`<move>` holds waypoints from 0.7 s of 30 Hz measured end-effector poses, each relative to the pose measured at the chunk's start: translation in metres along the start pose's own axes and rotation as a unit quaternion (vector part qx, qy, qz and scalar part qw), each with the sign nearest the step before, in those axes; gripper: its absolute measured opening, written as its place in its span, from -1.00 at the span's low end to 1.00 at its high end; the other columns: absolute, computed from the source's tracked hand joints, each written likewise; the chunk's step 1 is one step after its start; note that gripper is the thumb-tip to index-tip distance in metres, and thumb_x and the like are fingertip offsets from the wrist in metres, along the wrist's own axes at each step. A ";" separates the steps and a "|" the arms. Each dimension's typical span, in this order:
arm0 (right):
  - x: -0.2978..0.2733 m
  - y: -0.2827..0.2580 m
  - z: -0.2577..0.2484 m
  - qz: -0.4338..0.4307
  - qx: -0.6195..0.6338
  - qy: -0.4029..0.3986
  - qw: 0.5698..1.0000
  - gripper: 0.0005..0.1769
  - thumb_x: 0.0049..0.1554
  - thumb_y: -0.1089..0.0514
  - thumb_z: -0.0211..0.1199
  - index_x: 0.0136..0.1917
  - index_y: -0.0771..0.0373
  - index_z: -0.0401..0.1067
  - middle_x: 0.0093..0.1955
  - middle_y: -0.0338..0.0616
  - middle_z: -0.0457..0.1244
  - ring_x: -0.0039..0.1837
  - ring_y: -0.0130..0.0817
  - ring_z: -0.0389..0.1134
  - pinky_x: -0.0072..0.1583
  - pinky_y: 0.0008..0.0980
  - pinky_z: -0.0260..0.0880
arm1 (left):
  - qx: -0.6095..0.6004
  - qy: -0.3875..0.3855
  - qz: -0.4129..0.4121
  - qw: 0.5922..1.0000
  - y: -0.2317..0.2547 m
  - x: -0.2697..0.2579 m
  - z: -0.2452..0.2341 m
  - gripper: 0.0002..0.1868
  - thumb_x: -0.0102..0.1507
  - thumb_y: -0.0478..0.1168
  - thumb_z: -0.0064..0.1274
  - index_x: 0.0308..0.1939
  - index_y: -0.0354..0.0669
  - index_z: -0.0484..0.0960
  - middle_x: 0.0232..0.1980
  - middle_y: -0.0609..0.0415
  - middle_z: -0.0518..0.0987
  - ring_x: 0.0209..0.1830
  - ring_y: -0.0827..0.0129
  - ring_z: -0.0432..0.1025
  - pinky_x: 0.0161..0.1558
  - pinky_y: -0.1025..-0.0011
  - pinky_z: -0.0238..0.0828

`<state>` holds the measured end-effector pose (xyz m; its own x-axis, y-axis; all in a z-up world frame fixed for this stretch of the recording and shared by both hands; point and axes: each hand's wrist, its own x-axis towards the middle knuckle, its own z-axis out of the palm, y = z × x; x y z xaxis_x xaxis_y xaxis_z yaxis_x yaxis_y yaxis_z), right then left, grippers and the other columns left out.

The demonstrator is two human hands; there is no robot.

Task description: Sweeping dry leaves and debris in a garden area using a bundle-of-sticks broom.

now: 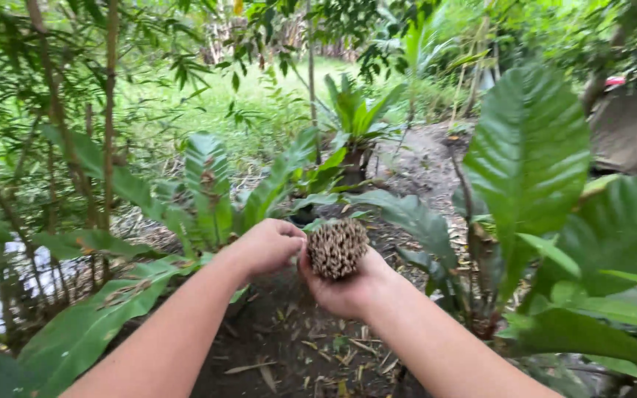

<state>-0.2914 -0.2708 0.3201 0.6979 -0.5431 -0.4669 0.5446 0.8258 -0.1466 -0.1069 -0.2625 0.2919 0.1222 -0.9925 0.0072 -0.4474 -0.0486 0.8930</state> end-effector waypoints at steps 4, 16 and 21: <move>-0.022 -0.031 0.016 -0.008 0.031 0.001 0.999 -0.71 0.20 0.11 0.11 -0.10 0.41 0.46 -0.21 0.08 0.35 -0.18 -0.13 0.43 -0.11 -0.23 0.60 | 0.041 0.029 0.019 0.999 0.043 0.002 0.013 -0.70 0.23 -0.07 0.12 -0.05 -0.09 0.75 -0.33 0.13 0.67 -0.43 0.47 0.44 -0.39 0.42 0.40; -0.038 -0.049 0.033 0.081 0.005 -0.085 0.993 -0.74 0.21 0.19 0.08 -0.09 0.47 0.46 -0.20 0.07 0.34 -0.19 -0.10 0.44 -0.11 -0.22 0.62 | 0.013 0.037 0.001 0.999 0.096 -0.018 0.011 -0.72 0.23 -0.07 0.11 -0.07 -0.05 0.76 -0.29 0.15 0.60 -0.33 0.45 0.42 -0.36 0.41 0.36; -0.042 -0.056 0.040 0.068 0.012 -0.076 0.995 -0.76 0.22 0.22 0.06 -0.09 0.49 0.41 -0.20 0.05 0.32 -0.19 -0.14 0.43 -0.11 -0.25 0.62 | 0.046 0.044 -0.010 0.998 0.099 -0.020 0.010 -0.69 0.26 -0.04 0.06 -0.08 -0.12 0.76 -0.23 0.13 0.67 -0.32 0.45 0.50 -0.36 0.39 0.38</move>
<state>-0.3331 -0.3003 0.3828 0.8268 -0.4449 -0.3442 0.4501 0.8903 -0.0695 -0.1620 -0.2490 0.3754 0.2072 -0.9777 0.0335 -0.5237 -0.0819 0.8479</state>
